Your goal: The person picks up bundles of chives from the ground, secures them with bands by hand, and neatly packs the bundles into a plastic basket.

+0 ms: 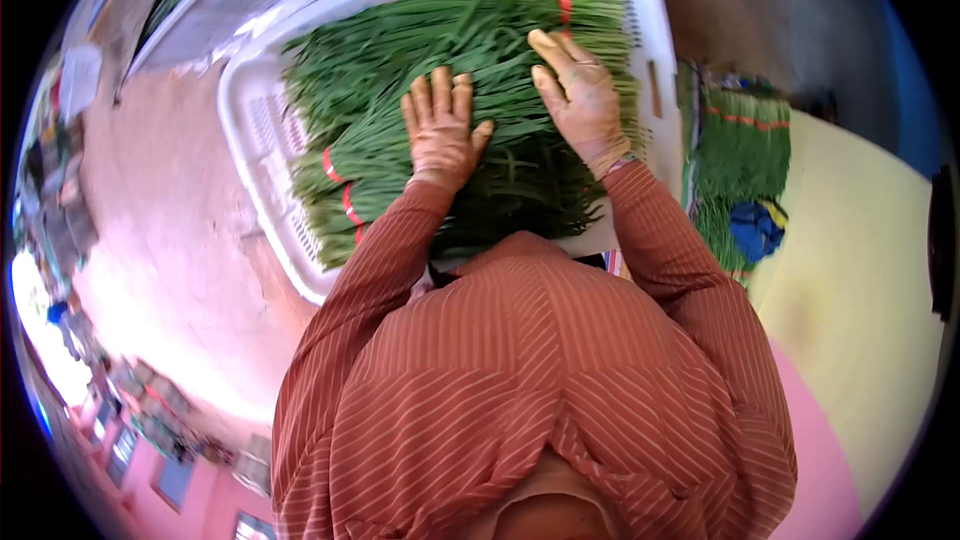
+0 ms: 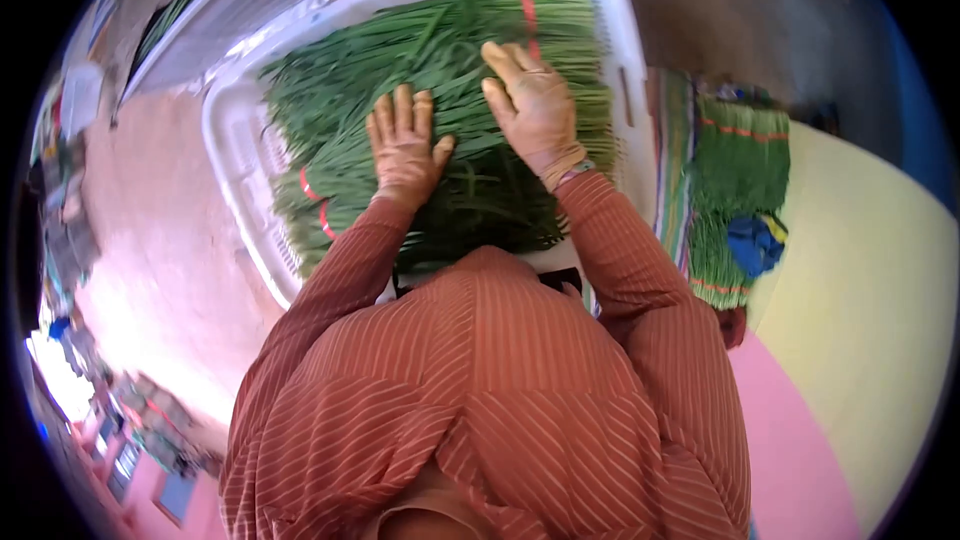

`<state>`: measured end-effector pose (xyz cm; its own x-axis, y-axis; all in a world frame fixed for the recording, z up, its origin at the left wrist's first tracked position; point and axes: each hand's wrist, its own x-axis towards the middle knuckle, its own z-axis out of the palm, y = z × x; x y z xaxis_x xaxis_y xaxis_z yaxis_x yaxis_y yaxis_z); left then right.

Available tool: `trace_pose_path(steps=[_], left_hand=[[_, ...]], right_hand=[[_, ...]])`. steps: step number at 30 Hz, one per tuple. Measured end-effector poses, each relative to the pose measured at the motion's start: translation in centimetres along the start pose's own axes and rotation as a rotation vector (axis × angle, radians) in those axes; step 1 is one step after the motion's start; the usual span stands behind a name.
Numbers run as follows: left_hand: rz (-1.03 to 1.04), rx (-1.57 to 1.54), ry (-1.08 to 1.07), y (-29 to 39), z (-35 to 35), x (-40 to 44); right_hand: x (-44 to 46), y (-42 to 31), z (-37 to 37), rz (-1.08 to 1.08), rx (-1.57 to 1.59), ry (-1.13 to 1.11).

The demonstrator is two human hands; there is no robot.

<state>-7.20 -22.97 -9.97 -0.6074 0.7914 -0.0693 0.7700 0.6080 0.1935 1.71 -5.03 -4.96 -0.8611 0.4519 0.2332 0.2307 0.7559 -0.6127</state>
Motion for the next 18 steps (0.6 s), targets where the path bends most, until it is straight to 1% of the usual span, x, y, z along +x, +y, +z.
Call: trace_pose_path(steps=[2,4,5,6,8,9,16,18], left_hand=[[-0.025,-0.006,-0.042,0.1,-0.6,0.2],[-0.034,-0.015,-0.019,0.0,-0.1,0.2],[-0.031,-0.001,-0.012,-0.2,0.2,0.0],[-0.025,0.011,-0.007,-0.3,0.5,0.0],[-0.039,-0.026,0.027,-0.6,1.6,-0.1],[-0.045,-0.023,0.029,-0.5,1.9,-0.2],[-0.068,-0.067,0.024,-0.4,1.9,-0.3],[-0.043,-0.085,0.019,-0.7,1.4,-0.4]], right_hand=[[0.6,-0.8,1.3,-0.128,-0.222,-0.069],[1.1,-1.2,3.4,-0.233,-0.278,-0.163],[1.0,-1.3,4.6,-0.245,-0.298,-0.207],[0.7,-1.2,5.9,-0.255,-0.323,-0.250],[-0.4,-0.2,7.9,-0.199,-0.301,-0.309],[-0.9,0.3,8.4,-0.194,-0.294,-0.310],[-0.9,0.8,9.0,-0.189,-0.363,-0.337],[-0.6,0.4,8.1,-0.205,-0.266,-0.318]])
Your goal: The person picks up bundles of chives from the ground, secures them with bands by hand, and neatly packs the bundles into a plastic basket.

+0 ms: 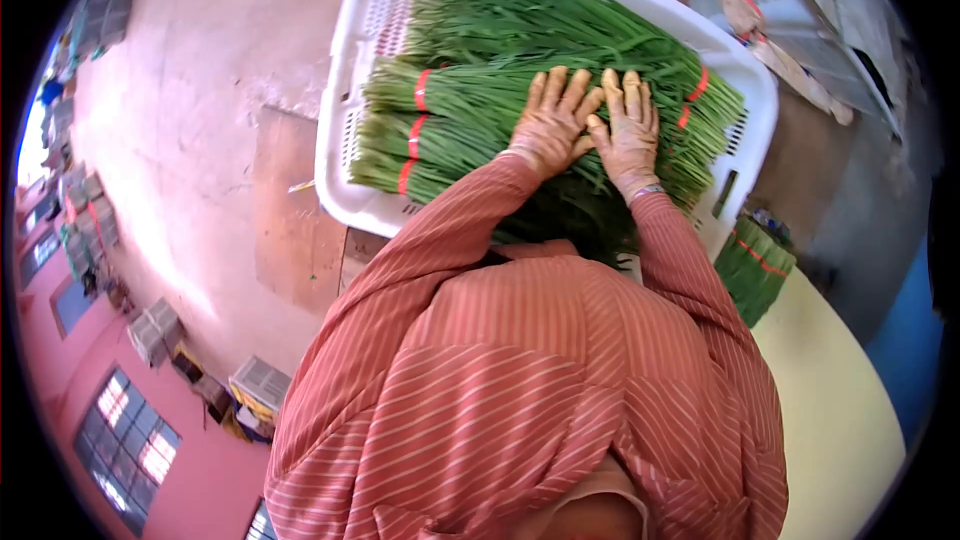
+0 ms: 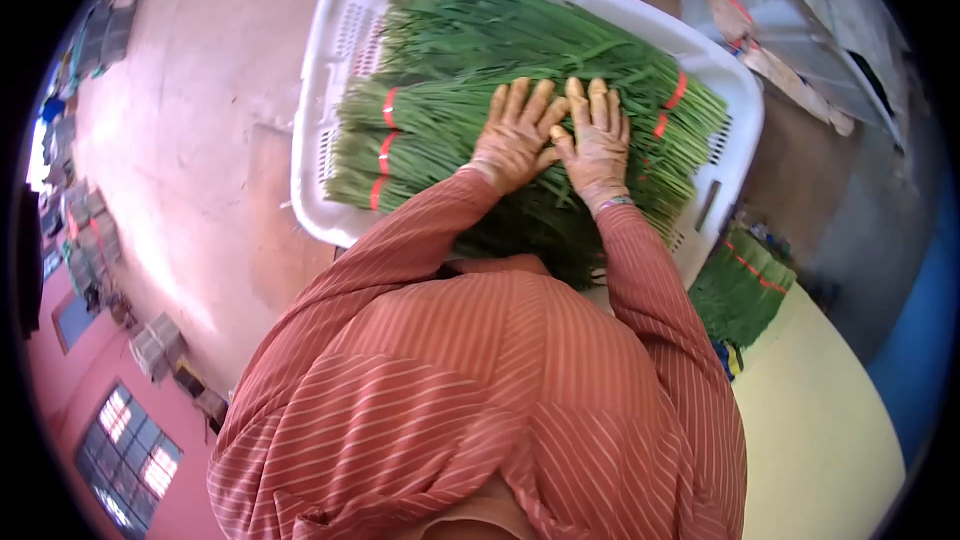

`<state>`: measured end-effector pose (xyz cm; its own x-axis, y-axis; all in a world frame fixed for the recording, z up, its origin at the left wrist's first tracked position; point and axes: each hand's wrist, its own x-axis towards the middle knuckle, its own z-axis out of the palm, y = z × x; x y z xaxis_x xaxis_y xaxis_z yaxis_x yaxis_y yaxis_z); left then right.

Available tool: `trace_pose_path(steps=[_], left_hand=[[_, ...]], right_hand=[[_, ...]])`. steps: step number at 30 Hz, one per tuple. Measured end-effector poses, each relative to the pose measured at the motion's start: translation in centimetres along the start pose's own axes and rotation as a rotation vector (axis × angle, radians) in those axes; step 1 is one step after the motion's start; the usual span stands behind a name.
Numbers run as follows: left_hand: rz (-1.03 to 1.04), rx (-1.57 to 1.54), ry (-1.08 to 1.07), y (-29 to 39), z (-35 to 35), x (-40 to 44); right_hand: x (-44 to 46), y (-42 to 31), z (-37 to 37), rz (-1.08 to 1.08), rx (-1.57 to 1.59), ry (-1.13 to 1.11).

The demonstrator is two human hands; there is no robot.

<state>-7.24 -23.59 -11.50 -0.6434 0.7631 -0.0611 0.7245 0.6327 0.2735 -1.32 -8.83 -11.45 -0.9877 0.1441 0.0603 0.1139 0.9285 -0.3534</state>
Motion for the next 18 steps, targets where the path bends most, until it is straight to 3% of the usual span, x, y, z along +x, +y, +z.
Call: trace_pose_path(steps=[2,4,8,18], left_hand=[[0.002,-0.057,-0.033,0.0,-0.9,-0.2],[0.028,-0.069,-0.015,-0.2,-1.5,-0.2],[0.018,-0.169,0.150,0.2,-2.2,0.0],[-0.081,-0.114,0.110,2.0,-1.0,2.2]], right_hand=[[-0.7,-0.6,-2.2,-0.028,-0.009,0.063],[-2.5,-0.5,-3.3,-0.017,-0.105,-0.011],[-5.9,-0.9,-2.9,-0.005,-0.220,-0.055],[-6.6,-1.2,-3.8,0.079,0.060,-0.001]])
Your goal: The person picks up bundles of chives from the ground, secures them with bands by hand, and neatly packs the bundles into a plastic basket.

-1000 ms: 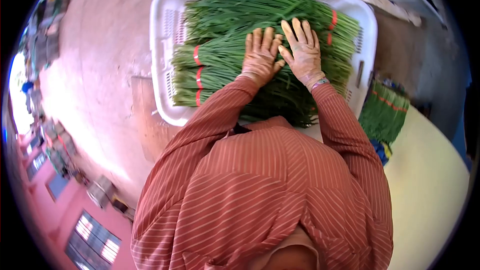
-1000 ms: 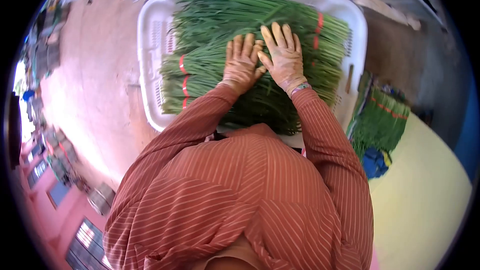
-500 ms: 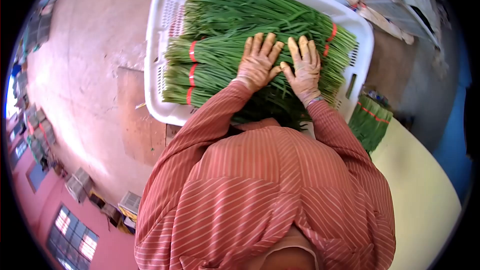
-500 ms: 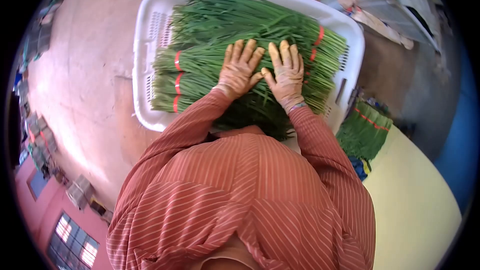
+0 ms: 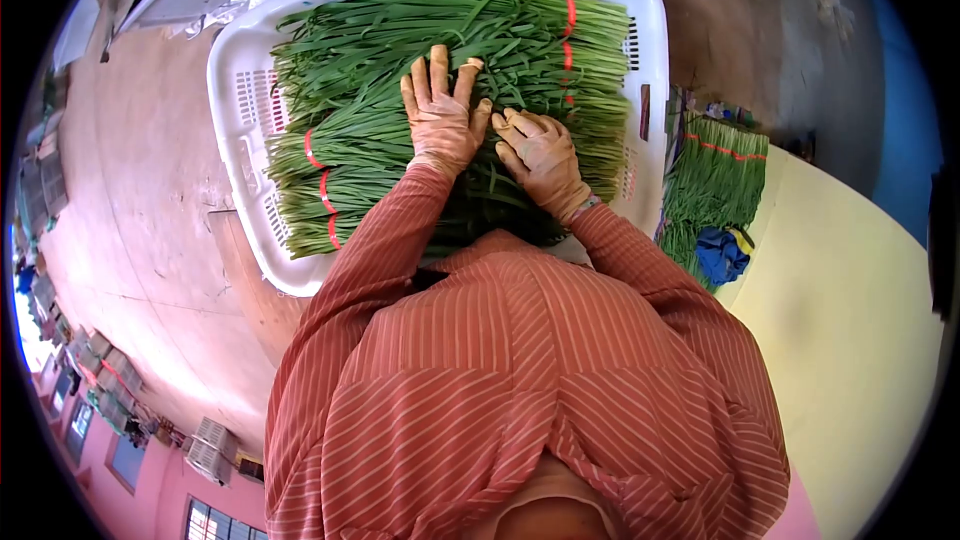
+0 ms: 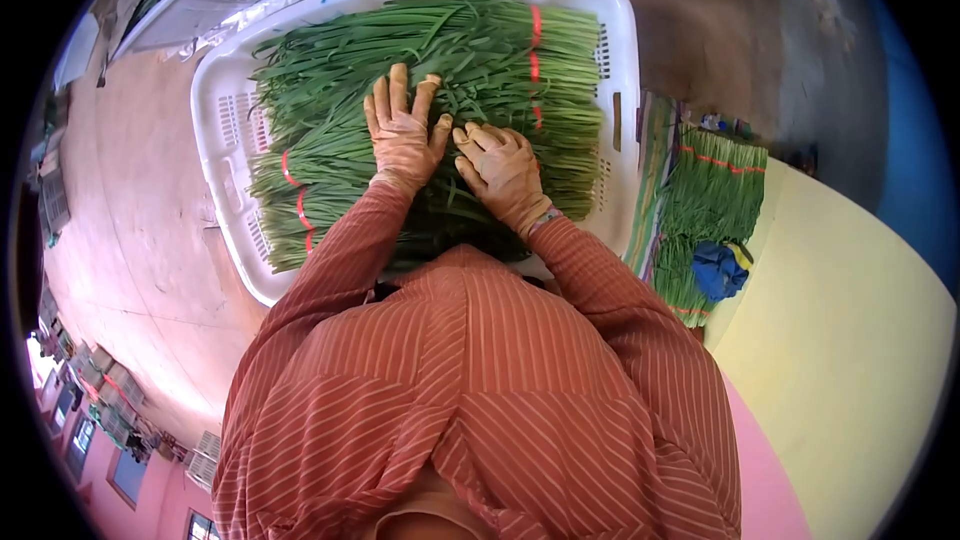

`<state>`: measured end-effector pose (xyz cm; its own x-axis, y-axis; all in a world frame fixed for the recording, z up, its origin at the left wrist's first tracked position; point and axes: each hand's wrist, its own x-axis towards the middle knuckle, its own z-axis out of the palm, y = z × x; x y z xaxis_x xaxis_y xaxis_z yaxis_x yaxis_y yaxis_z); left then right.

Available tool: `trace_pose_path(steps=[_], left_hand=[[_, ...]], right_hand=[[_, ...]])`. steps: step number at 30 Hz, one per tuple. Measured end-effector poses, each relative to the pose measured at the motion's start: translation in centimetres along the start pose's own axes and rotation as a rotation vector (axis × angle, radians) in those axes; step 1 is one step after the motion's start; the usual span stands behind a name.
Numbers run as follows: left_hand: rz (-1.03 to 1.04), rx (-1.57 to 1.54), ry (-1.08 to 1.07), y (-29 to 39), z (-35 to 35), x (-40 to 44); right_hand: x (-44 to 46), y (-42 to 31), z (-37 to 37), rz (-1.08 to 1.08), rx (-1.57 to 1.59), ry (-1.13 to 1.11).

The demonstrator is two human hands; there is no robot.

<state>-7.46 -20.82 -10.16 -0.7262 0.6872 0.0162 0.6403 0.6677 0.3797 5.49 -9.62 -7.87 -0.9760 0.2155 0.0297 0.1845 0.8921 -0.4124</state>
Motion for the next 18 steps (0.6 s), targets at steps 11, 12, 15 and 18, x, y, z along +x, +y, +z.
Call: trace_pose_path(steps=[11,12,15,18], left_hand=[[0.043,-0.297,0.132,-1.1,0.3,-0.5],[0.041,-0.295,0.132,-1.5,0.4,-0.6],[0.095,-0.450,0.204,-2.5,1.1,-0.7],[0.104,-0.429,0.161,-3.1,1.2,-0.6]], right_hand=[[4.8,4.8,-3.1,0.439,0.739,0.415],[5.2,5.1,-3.1,0.438,0.806,0.428],[5.6,5.3,-3.3,0.533,0.957,0.415],[5.8,5.4,-3.6,0.559,0.991,0.398]])
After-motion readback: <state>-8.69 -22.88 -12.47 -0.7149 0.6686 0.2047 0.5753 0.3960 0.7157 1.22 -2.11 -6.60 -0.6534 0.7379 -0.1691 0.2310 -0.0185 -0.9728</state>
